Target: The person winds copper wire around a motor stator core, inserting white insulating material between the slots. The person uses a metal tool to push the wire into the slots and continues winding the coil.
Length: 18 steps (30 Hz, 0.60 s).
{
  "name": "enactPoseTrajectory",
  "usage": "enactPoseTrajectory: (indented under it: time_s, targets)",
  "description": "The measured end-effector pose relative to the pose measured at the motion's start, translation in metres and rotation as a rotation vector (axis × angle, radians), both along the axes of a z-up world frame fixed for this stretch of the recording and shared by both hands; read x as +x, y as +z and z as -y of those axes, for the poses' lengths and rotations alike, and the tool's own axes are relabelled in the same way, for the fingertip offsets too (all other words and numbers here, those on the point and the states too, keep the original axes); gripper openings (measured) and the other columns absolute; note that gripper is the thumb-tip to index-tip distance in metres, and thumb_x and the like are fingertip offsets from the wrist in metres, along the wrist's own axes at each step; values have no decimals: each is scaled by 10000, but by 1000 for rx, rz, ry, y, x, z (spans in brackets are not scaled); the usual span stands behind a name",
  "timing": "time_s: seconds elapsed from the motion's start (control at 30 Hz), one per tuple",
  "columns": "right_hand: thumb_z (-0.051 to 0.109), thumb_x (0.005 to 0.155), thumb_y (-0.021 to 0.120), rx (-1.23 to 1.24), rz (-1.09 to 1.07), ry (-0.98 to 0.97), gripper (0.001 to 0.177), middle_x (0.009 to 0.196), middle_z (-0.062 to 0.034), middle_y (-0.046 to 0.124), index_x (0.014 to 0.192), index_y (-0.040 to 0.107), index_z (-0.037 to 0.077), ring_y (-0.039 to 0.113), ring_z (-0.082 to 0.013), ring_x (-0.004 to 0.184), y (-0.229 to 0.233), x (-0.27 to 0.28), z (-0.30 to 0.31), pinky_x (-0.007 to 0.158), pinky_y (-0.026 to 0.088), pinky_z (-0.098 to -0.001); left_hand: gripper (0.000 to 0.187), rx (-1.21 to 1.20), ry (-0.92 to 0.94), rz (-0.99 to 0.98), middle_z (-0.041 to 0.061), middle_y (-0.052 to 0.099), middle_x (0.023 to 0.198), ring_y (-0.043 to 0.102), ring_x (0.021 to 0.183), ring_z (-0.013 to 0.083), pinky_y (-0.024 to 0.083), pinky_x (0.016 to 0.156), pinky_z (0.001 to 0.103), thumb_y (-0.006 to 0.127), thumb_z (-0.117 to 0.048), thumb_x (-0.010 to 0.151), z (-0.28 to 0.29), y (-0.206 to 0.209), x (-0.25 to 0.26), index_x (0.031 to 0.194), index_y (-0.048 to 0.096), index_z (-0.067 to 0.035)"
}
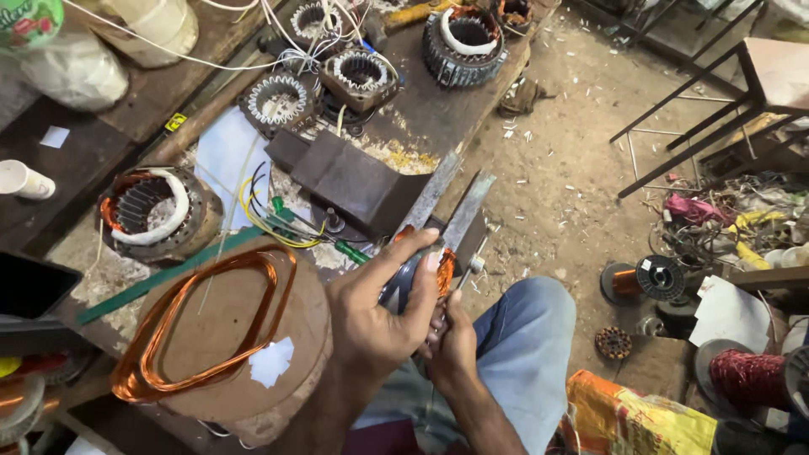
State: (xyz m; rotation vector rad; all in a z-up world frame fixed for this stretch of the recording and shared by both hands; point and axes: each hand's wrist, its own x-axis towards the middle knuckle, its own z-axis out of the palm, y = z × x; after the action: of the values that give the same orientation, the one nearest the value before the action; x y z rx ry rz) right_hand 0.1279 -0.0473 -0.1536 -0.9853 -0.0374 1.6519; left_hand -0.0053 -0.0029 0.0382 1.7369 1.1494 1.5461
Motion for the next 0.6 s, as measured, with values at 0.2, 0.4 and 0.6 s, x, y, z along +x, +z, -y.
enactPoseTrajectory:
  time_s: [0.2, 0.4, 0.6]
  targets:
    - [170, 951, 551, 95, 157, -1, 305, 989, -37, 664, 1230, 517, 52, 653, -139, 874, 28, 9, 8, 770, 535, -305, 274, -76, -6, 25, 148, 793, 997, 803, 861, 169, 626, 718, 275, 694, -29, 913, 3, -1, 0, 1181, 724, 15]
    - [18, 899, 631, 144, 454, 64, 655, 996, -95, 698, 1478, 335, 91, 664, -138, 759, 32, 6, 33, 650, 541, -267, 259, -102, -1, 16, 142, 793, 979, 793, 811, 147, 618, 682, 259, 701, -45, 916, 2, -4, 1, 1170, 722, 4]
    - [32, 869, 708, 287, 872, -40, 731, 737, -82, 702, 1471, 295, 67, 670, -154, 547, 7, 41, -12, 448, 499, -244, 277, -42, -1, -49, 150, 784, 1030, 785, 837, 155, 602, 715, 267, 695, -41, 923, -1, -3, 0, 1194, 704, 11]
